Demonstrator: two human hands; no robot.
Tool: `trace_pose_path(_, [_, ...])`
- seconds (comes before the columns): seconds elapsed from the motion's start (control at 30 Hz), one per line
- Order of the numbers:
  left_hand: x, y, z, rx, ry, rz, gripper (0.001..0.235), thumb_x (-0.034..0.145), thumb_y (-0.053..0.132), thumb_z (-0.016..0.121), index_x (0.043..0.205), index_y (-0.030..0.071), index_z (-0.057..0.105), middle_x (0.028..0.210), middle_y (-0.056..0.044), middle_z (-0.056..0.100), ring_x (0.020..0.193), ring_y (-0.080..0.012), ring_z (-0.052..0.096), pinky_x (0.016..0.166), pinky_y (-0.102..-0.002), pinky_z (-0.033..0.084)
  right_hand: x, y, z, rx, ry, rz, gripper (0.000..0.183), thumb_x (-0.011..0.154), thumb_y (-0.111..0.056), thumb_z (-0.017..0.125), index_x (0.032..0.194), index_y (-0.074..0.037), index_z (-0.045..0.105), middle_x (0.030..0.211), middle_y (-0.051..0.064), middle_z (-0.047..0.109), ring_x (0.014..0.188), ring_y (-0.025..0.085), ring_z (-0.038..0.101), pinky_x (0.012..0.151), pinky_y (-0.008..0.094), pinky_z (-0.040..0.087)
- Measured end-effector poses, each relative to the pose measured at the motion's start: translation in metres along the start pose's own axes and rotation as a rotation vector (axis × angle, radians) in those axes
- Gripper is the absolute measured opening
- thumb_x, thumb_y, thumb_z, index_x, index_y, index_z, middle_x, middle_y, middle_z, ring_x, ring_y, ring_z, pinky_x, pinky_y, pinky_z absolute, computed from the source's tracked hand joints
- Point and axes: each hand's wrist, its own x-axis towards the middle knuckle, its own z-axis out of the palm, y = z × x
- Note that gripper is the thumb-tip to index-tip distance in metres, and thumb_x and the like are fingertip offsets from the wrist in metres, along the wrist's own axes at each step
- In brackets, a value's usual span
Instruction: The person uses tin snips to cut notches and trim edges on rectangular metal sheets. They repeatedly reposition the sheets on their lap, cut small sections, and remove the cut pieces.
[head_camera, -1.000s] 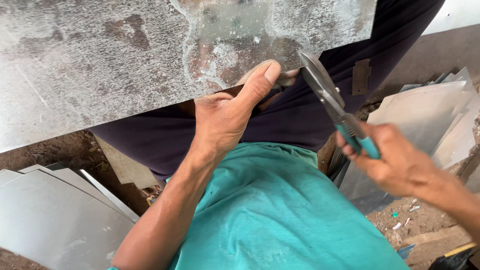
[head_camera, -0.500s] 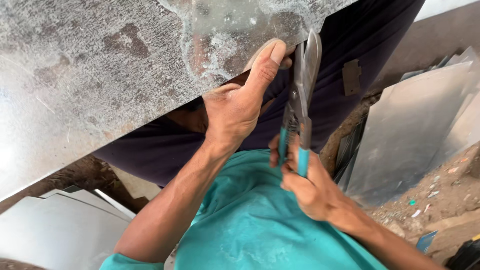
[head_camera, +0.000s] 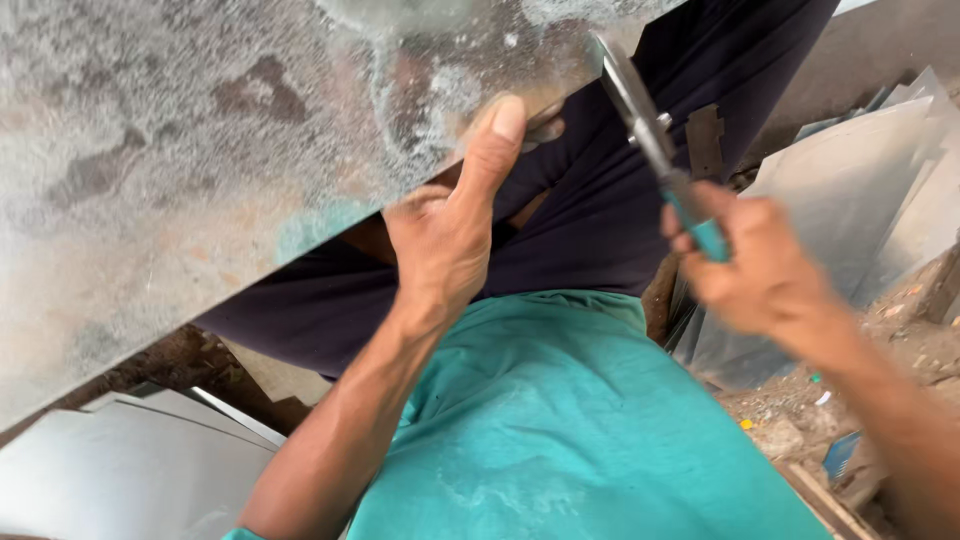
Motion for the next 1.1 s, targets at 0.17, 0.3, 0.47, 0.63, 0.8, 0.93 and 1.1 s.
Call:
trace_pose_path(0.17, [-0.001,0.007,-0.008,0.25,0.077,-0.174,0.031,0.092,0.024,0.081,0.114,0.003,0.082,0.09,-0.003,0.079,0.053,0.0007,0.037,0.041,-0.016,0.023,0.005,0.029,-0.028,-0.139,-0.303,-0.017,0.046,0.068,-0.01,0.059,0.114,-0.005,0.059,0.09,0.011,0.063,0.082,0.025,0.061,0.075,0.04,0.053])
trace_pose_path(0.3, [0.002,0.001,-0.007,0.249,0.04,-0.084,0.029,0.092,0.026,0.078,0.111,0.004,0.08,0.114,0.001,0.079,0.061,0.006,0.052,0.042,-0.013,0.029,0.007,0.003,-0.04,-0.137,-0.373,-0.091,0.047,0.067,-0.005,0.053,0.114,-0.001,0.058,0.097,0.011,0.062,0.092,0.024,0.06,0.079,0.039,0.053])
trace_pose_path(0.47, [0.002,0.0,-0.006,0.219,0.069,-0.067,0.031,0.092,0.023,0.078,0.113,0.001,0.078,0.113,-0.001,0.079,0.071,0.0053,0.061,0.046,-0.012,0.034,0.022,0.018,-0.05,-0.343,-0.387,-0.005,0.033,0.078,-0.008,0.06,0.11,-0.004,0.063,0.089,0.01,0.064,0.086,0.025,0.062,0.078,0.04,0.053])
trace_pose_path(0.63, [0.0,0.006,-0.005,0.243,0.087,-0.145,0.034,0.092,0.021,0.079,0.118,0.0,0.077,0.107,-0.003,0.08,0.064,0.0019,0.051,0.045,-0.012,0.031,0.038,0.029,-0.056,-0.539,-0.437,0.097,0.023,0.086,-0.009,0.057,0.107,-0.009,0.068,0.08,0.015,0.066,0.077,0.028,0.066,0.077,0.041,0.053])
trace_pose_path(0.8, [0.002,0.001,-0.004,0.221,0.051,-0.114,0.032,0.095,0.019,0.077,0.121,0.0,0.076,0.111,-0.002,0.08,0.073,0.0051,0.059,0.048,-0.011,0.034,-0.005,-0.035,-0.012,0.262,-0.408,-0.262,0.062,0.072,-0.011,0.06,0.134,-0.006,0.055,0.113,0.01,0.067,0.106,0.02,0.063,0.083,0.04,0.052])
trace_pose_path(0.93, [0.004,-0.003,-0.009,0.15,0.019,-0.067,0.031,0.097,0.016,0.075,0.123,-0.001,0.074,0.119,-0.002,0.077,0.078,0.0054,0.063,0.051,-0.012,0.037,-0.034,-0.038,0.084,0.537,-0.336,-0.117,0.062,0.068,-0.014,0.055,0.128,-0.008,0.048,0.103,0.009,0.06,0.072,0.017,0.054,0.062,0.035,0.049])
trace_pose_path(1.1, [0.002,-0.006,-0.009,0.157,0.015,-0.079,0.029,0.096,0.014,0.076,0.12,-0.001,0.076,0.122,-0.001,0.076,0.071,0.0043,0.053,0.049,-0.011,0.033,-0.033,-0.025,0.14,0.673,-0.063,-0.168,0.042,0.069,-0.013,0.053,0.11,-0.003,0.055,0.084,0.008,0.058,0.064,0.016,0.05,0.058,0.034,0.045])
